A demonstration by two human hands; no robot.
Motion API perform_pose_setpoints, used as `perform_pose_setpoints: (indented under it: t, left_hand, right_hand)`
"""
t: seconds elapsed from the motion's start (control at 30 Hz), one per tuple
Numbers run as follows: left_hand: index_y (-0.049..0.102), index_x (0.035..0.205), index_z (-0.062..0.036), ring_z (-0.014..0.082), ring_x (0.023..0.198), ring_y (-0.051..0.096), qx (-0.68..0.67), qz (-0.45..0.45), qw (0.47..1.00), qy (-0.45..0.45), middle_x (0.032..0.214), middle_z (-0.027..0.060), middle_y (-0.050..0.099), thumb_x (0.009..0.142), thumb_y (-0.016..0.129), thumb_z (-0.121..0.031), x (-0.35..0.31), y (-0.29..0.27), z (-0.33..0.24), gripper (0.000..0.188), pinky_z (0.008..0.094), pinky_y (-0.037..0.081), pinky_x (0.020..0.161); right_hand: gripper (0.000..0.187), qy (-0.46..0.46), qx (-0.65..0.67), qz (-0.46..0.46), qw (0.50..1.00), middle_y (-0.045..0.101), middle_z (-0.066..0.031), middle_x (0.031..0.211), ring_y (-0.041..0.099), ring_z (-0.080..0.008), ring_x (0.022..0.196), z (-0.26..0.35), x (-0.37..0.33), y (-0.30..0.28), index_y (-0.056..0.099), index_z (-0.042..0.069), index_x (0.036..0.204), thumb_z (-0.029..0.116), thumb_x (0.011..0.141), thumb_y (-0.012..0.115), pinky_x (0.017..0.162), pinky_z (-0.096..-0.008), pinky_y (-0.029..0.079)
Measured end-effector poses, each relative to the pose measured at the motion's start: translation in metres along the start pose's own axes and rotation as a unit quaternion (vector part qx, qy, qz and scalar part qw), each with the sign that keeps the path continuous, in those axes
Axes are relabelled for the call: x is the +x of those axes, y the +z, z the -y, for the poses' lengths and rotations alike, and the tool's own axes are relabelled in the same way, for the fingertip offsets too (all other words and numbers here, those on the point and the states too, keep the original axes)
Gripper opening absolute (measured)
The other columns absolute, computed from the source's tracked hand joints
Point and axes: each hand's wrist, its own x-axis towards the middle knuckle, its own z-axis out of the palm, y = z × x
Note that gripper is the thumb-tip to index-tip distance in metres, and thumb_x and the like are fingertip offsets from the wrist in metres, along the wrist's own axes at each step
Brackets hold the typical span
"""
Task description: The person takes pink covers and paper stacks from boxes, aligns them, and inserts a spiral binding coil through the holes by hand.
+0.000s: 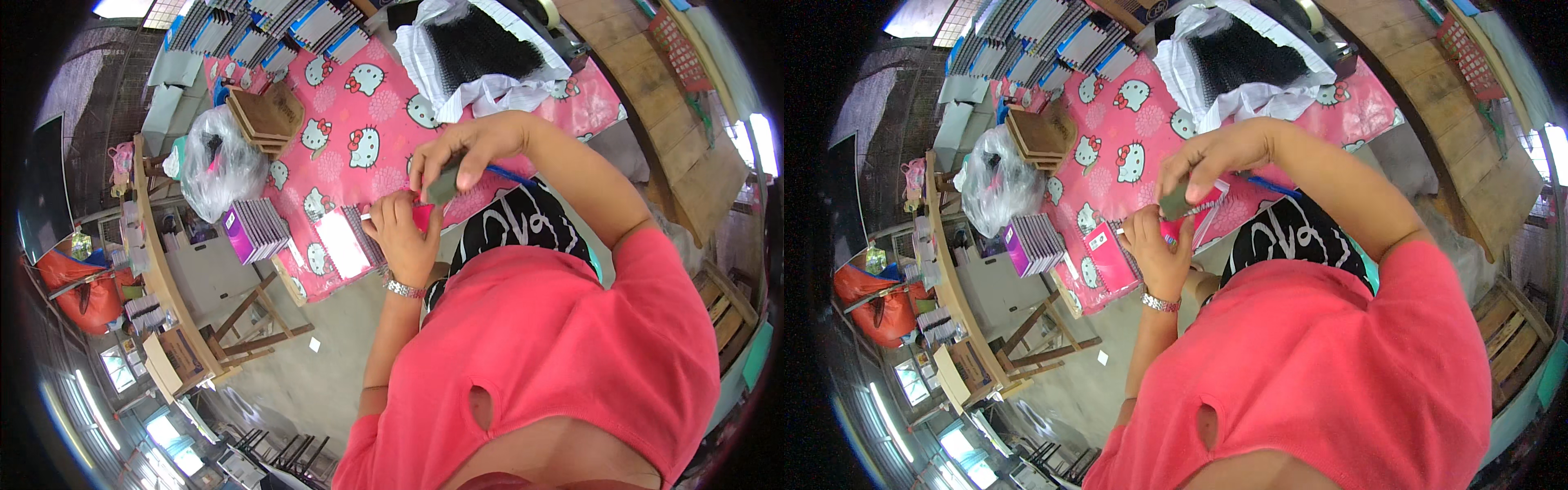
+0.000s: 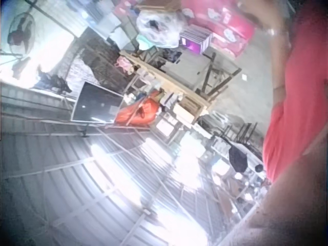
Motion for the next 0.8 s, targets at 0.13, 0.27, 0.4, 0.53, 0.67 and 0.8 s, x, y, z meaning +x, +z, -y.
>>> perform_pose_setpoints:
  t: [0.13,0.27,0.4,0.53,0.67,0.8]
  left_hand:
    - [0.056,0.107,-0.0023,0.0339,0.106,0.049,-0.004,0.002,1.0,-0.007,0.105,0.0113,0.058,0.077,0.076,-0.025,0.0,-0.001,0.0,0.043,0.0498,0.033,0.093]
    - [0.057,0.104,-0.0071,0.0325,0.105,0.05,-0.023,-0.02,0.999,-0.015,0.105,0.0101,0.057,0.077,0.074,-0.029,0.001,0.003,0.007,0.039,0.0504,0.031,0.096]
    - [0.055,0.105,-0.0007,0.0349,0.105,0.05,-0.056,-0.028,0.998,0.014,0.104,0.0147,0.057,0.075,0.078,-0.015,0.006,-0.007,0.017,0.04,0.0458,0.037,0.092]
    - [0.055,0.102,-0.0024,0.0339,0.103,0.051,-0.113,-0.03,0.993,0.001,0.105,0.0147,0.057,0.075,0.075,-0.007,0.002,-0.011,0.033,0.034,0.0443,0.038,0.091]
    - [0.056,0.1,-0.0024,0.0315,0.099,0.053,-0.18,-0.031,0.983,-0.034,0.105,0.0133,0.057,0.077,0.073,-0.003,-0.002,-0.01,0.043,0.028,0.0411,0.041,0.088]
    - [0.056,0.099,-0.0015,0.0289,0.094,0.054,-0.117,-0.028,0.993,-0.002,0.103,0.0127,0.056,0.077,0.071,-0.001,-0.003,-0.012,0.048,0.026,0.0374,0.044,0.082]
  right_hand:
    - [0.044,-0.004,0.038,0.009,0.999,0.056,-0.01,0.123,0.05,-0.023,0.118,0.003,0.001,0.002,0.068,0.004,0.114,0.028,0.078,0.077,0.101,-0.0355,0.038]
    - [0.044,-0.036,0.076,0.009,0.996,0.058,-0.0112,0.117,0.052,-0.0234,0.116,0.003,0.009,0.006,0.069,0.003,0.111,0.028,0.076,0.078,0.099,-0.0347,0.04]
    - [0.044,-0.02,0.056,0.017,0.998,0.059,-0.0117,0.12,0.054,-0.025,0.11,0.004,0.014,0.004,0.07,0.005,0.106,0.032,0.073,0.08,0.097,-0.036,0.041]
    - [0.046,0.033,-0.122,-0.017,0.992,0.059,-0.0122,0.121,0.054,-0.0256,0.113,0.001,0.03,0.003,0.069,0.004,0.11,0.031,0.074,0.079,0.097,-0.0365,0.041]
    - [0.047,-0.065,0.244,0.065,0.965,0.06,-0.0116,0.119,0.055,-0.0256,0.112,-0.001,0.031,0.01,0.068,0.004,0.111,0.031,0.074,0.079,0.096,-0.0355,0.042]
    - [0.047,-0.032,0.081,0.022,0.996,0.061,-0.0105,0.115,0.056,-0.0236,0.109,0.001,0.037,0.009,0.068,0.002,0.108,0.033,0.074,0.079,0.095,-0.0357,0.042]
